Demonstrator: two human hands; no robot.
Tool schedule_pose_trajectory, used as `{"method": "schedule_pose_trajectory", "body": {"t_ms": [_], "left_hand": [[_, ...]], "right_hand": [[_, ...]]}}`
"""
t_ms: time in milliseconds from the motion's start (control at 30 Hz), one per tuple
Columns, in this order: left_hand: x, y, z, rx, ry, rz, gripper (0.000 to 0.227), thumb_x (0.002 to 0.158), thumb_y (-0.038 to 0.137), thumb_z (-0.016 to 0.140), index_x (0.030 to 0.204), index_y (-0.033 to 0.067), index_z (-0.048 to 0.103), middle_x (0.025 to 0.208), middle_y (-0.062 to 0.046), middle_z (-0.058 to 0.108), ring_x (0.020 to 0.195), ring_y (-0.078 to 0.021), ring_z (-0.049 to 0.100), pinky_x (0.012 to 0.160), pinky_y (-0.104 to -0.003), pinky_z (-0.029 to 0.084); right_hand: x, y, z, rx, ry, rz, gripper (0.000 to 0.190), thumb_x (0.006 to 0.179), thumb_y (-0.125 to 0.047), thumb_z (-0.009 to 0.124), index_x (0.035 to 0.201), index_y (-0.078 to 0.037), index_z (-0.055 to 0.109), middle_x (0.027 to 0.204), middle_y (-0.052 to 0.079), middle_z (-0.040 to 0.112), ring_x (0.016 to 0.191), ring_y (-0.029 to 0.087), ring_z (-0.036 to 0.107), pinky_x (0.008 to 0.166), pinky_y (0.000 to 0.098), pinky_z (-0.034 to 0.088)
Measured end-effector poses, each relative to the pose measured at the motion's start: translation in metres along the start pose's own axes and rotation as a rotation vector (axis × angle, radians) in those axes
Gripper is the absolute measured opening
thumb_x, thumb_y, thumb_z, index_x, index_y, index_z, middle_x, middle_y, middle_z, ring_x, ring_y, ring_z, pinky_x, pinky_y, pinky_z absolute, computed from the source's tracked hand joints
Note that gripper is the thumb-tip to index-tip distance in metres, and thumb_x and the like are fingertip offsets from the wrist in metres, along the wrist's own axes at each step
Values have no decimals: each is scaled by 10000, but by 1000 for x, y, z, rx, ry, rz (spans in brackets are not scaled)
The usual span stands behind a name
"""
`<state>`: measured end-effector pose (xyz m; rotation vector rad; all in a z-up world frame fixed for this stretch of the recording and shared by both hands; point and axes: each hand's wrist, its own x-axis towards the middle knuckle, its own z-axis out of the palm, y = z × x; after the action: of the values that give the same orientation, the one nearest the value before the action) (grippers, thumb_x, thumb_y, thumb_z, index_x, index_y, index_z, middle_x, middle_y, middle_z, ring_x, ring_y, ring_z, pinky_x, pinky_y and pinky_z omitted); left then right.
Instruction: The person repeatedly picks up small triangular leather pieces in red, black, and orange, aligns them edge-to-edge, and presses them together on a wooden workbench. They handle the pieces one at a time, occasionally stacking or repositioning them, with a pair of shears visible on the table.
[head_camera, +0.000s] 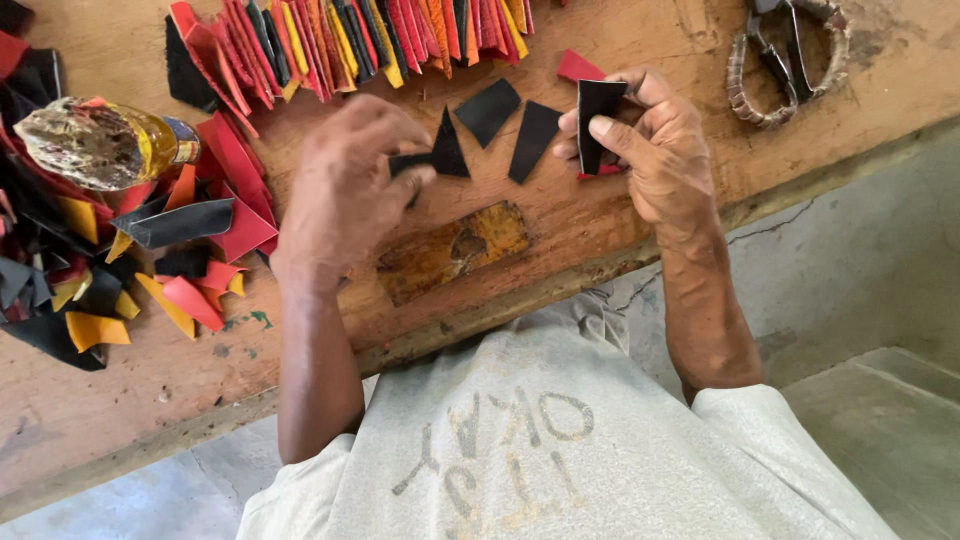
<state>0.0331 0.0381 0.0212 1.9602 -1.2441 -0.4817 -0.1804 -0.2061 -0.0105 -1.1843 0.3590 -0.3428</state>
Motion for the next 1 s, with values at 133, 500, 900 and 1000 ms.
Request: {"method": "schedule_pose_trajectory", "body": {"t_ms": [133, 500, 900, 1000], "left_hand": [[2, 20, -1, 221, -83, -52, 352, 791, 157, 846, 1132, 108, 774, 1048, -89, 642, 1058, -255, 594, 965, -435, 514], [-4, 29, -10, 130, -2, -115, 346, 828, 30, 809, 1145, 1, 675, 1063, -83, 667, 1068, -278, 607, 929, -453, 471], [8, -6, 22, 318, 192, 58, 141, 999, -52, 690, 1095, 33, 747, 962, -111, 685, 807, -214, 668, 688, -387, 568], [15, -8, 32, 343, 165, -28, 237, 980, 5, 701, 1207, 50, 752, 876, -126, 664, 646, -236, 621, 549, -360, 559]], "right_hand": [[1, -5, -2, -50, 9, -21, 211, 1082, 44, 609, 1277, 14, 535, 1143, 215, 724, 972, 264, 763, 890, 401, 681], [-1, -11, -6, -42, 17, -117, 240, 1109, 5, 630, 1328, 31, 534, 1166, 205, 712, 1025, 240, 753, 884, 404, 692], [-4, -14, -2, -75, 35, -71, 222, 1100, 6, 629, 1307, 52, 563, 1165, 208, 728, 940, 235, 764, 871, 384, 690], [-5, -13, -1, -68, 37, -69, 212, 1104, 3, 633, 1299, 55, 567, 1155, 206, 731, 925, 230, 762, 865, 380, 687]]}}
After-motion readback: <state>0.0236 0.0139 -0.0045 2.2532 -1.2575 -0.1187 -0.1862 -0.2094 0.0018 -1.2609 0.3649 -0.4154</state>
